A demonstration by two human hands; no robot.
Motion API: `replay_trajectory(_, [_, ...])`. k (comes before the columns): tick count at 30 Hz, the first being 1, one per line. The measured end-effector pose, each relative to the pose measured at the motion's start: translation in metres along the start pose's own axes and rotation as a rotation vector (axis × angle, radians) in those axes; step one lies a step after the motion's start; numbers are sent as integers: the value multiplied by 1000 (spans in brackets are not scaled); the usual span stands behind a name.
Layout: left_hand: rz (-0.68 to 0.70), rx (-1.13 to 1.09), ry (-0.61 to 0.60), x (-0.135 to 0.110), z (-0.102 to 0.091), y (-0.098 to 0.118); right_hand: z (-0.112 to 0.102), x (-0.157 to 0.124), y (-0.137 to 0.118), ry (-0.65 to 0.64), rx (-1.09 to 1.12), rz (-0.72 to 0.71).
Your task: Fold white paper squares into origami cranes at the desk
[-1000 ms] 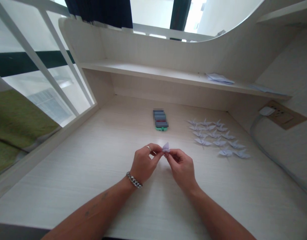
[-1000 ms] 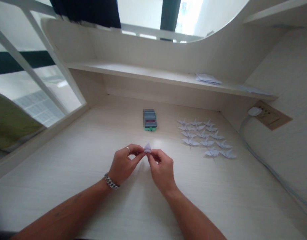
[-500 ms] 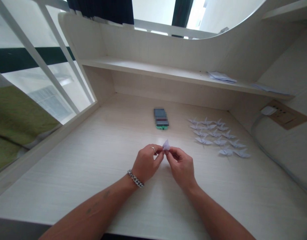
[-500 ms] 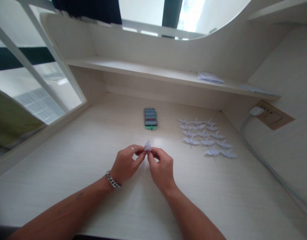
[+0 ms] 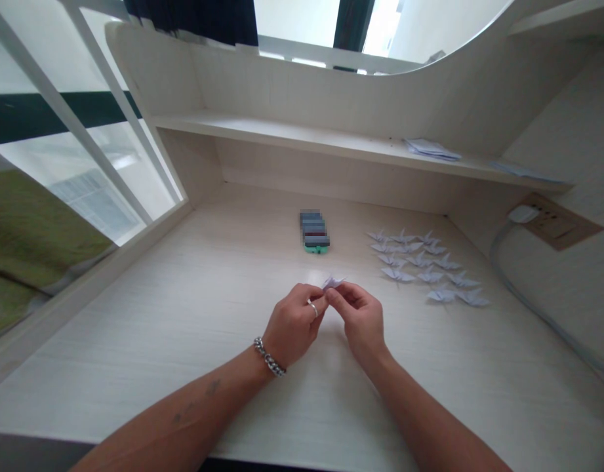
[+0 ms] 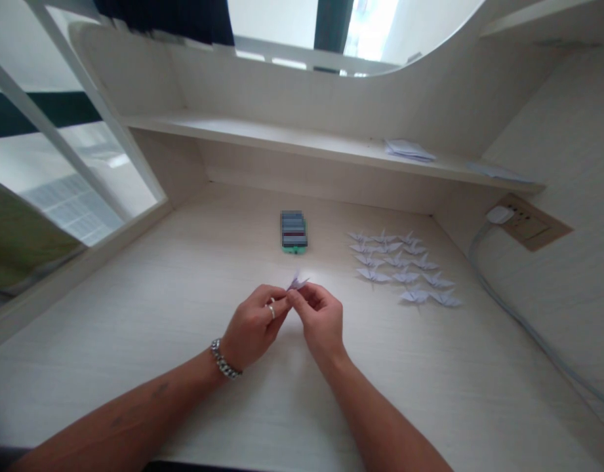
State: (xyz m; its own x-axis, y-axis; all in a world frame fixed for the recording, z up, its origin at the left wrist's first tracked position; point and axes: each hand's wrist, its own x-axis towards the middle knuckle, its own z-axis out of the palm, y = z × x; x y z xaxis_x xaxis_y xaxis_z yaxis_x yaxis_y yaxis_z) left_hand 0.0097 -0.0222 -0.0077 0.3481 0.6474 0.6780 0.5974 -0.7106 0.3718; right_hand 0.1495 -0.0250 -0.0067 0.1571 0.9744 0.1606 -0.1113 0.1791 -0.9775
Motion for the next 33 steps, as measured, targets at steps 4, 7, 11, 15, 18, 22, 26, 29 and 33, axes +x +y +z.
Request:
replay_trajectory(4, [-8, -76, -32, 1, 0, 4, -2, 5, 6, 24, 104, 67])
replay_trajectory(7, [-92, -192, -6, 4, -3, 6, -5, 7, 8, 22, 109, 87])
replay_trajectory(11, [-239, -245, 85, 9, -8, 6, -5, 7, 6, -26, 75, 54])
replay_trajectory(15, [-288, -240, 74, 11, -9, 4, -4, 5, 4, -60, 74, 35])
replay_trajectory(18, [-290, -236, 67, 10, -9, 4, -4, 4, 5, -57, 61, 18])
replay_trajectory(22, [-262, -235, 54, 10, -9, 4, -5, 4, 6, -48, 47, 8])
replay_trajectory(26, [-246, -236, 52, 11, -9, 4, -4, 4, 5, -26, 14, 14])
replay_trajectory(29, [-236, -234, 69, 11, -9, 4, -3, 3, 4, -14, -17, 16])
replay_trajectory(33, [-244, -238, 79, 11, -8, 4, -2, 2, 3, -3, -19, 7])
